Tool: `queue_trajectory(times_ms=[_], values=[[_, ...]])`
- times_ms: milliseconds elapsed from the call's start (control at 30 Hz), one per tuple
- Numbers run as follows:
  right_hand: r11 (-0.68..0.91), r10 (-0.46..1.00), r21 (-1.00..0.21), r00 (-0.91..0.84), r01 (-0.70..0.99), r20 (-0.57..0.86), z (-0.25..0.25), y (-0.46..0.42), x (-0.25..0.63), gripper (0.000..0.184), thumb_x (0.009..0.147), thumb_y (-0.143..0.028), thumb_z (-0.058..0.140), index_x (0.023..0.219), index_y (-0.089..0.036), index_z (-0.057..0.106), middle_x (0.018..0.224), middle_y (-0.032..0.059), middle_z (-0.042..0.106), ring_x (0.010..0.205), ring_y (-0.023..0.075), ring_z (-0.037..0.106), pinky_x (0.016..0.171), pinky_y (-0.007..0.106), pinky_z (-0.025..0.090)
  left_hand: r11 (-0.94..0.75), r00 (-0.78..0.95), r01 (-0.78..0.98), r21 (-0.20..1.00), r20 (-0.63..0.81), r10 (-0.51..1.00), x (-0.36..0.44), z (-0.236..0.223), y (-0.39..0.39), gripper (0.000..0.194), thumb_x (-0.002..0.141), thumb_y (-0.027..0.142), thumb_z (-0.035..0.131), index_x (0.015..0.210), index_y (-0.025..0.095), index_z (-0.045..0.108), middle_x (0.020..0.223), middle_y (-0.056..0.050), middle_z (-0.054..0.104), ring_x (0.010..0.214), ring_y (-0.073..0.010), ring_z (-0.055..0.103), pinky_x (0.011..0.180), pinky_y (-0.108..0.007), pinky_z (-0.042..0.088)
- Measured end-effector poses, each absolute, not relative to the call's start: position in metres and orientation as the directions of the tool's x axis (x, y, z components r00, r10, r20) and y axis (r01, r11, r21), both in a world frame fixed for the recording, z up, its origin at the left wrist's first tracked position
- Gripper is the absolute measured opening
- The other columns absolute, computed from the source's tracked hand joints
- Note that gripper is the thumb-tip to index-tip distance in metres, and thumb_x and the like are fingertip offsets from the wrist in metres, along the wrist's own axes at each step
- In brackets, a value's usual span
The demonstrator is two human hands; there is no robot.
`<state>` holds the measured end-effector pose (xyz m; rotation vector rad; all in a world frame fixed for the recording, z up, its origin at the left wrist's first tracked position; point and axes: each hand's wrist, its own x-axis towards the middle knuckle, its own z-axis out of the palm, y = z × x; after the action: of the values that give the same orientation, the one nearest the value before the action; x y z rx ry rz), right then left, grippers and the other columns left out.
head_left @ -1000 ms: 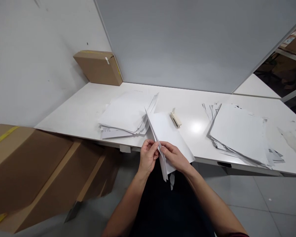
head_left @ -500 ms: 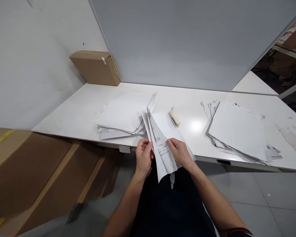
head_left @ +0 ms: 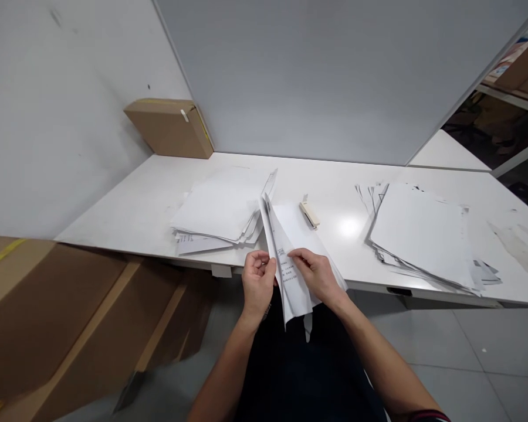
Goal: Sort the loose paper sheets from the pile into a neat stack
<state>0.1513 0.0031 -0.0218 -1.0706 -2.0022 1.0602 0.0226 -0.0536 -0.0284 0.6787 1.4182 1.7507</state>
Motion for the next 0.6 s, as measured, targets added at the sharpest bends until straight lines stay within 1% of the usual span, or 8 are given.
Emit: queue_trajectory(times_ms=[167, 267, 333, 400, 467, 533, 600], values=[[0.343, 0.866, -0.865, -0.480, 0.365, 0.140, -0.023, 0.003, 0.152, 0.028, 0.090, -0.028, 0.037, 0.101, -0.021, 0.061, 0.090, 0.0027, 0.067, 0.078, 0.0161, 0.061, 0.070, 0.027, 0.044, -0.073, -0.560, -0.198, 0.977, -0.052, 0.827, 0.022, -0.030, -0.053, 0.021, 0.072, 0.027, 0.066, 0.083, 0.020, 0.049, 0.067, 0.003, 0.055, 0.047, -0.0068, 0.049, 0.041, -0.017, 0.037], [0.333, 0.861, -0.864, -0.495, 0.377, 0.117, -0.020, 0.002, 0.154, 0.029, 0.089, -0.026, 0.037, 0.104, -0.020, 0.060, 0.081, 0.0025, 0.065, 0.069, 0.0152, 0.058, 0.064, 0.026, 0.043, -0.078, -0.558, -0.209, 0.975, -0.054, 0.828, 0.023, -0.028, -0.053, 0.021, 0.072, 0.026, 0.066, 0.083, 0.020, 0.049, 0.067, 0.004, 0.055, 0.046, -0.0064, 0.048, 0.040, -0.016, 0.037], [0.307, 0.859, -0.874, -0.504, 0.375, 0.086, -0.017, 0.001, 0.154, 0.027, 0.088, -0.027, 0.038, 0.101, -0.020, 0.061, 0.072, 0.0007, 0.061, 0.062, 0.0137, 0.055, 0.059, 0.025, 0.041, -0.082, -0.551, -0.225, 0.971, -0.057, 0.832, 0.024, -0.027, -0.052, 0.022, 0.071, 0.027, 0.067, 0.083, 0.020, 0.049, 0.067, 0.003, 0.055, 0.047, -0.0066, 0.049, 0.040, -0.016, 0.037], [0.283, 0.862, -0.878, -0.504, 0.386, 0.056, -0.014, 0.000, 0.152, 0.024, 0.086, -0.034, 0.044, 0.095, -0.019, 0.061, 0.062, -0.0019, 0.055, 0.054, 0.0122, 0.048, 0.053, 0.024, 0.038, -0.081, -0.547, -0.224, 0.971, -0.056, 0.835, 0.026, -0.028, -0.051, 0.023, 0.071, 0.027, 0.067, 0.083, 0.020, 0.049, 0.068, 0.003, 0.055, 0.047, -0.0069, 0.049, 0.040, -0.016, 0.037], [0.270, 0.867, -0.869, -0.497, 0.414, 0.032, -0.010, -0.001, 0.149, 0.024, 0.081, -0.040, 0.052, 0.090, -0.019, 0.060, 0.055, -0.0042, 0.048, 0.050, 0.0109, 0.042, 0.049, 0.023, 0.033, -0.080, -0.540, -0.212, 0.974, -0.049, 0.840, 0.028, -0.030, -0.050, 0.023, 0.071, 0.028, 0.067, 0.084, 0.020, 0.049, 0.068, 0.003, 0.055, 0.049, -0.0072, 0.049, 0.040, -0.016, 0.036], [0.269, 0.871, -0.858, -0.491, 0.437, 0.023, -0.007, -0.001, 0.147, 0.023, 0.080, -0.041, 0.054, 0.084, -0.019, 0.060, 0.053, -0.0048, 0.045, 0.049, 0.0104, 0.039, 0.047, 0.023, 0.030, -0.083, -0.537, -0.183, 0.980, -0.029, 0.843, 0.028, -0.032, -0.050, 0.022, 0.071, 0.027, 0.066, 0.085, 0.020, 0.049, 0.070, 0.002, 0.055, 0.052, -0.0074, 0.051, 0.042, -0.016, 0.038], [0.281, 0.871, -0.853, -0.490, 0.439, 0.034, -0.004, 0.000, 0.147, 0.023, 0.084, -0.039, 0.049, 0.075, -0.019, 0.058, 0.055, -0.0035, 0.047, 0.051, 0.0106, 0.041, 0.048, 0.022, 0.031, -0.103, -0.549, -0.116, 0.988, 0.022, 0.835, 0.025, -0.033, -0.050, 0.022, 0.072, 0.025, 0.065, 0.086, 0.020, 0.050, 0.073, 0.001, 0.056, 0.059, -0.0084, 0.055, 0.051, -0.017, 0.043]])
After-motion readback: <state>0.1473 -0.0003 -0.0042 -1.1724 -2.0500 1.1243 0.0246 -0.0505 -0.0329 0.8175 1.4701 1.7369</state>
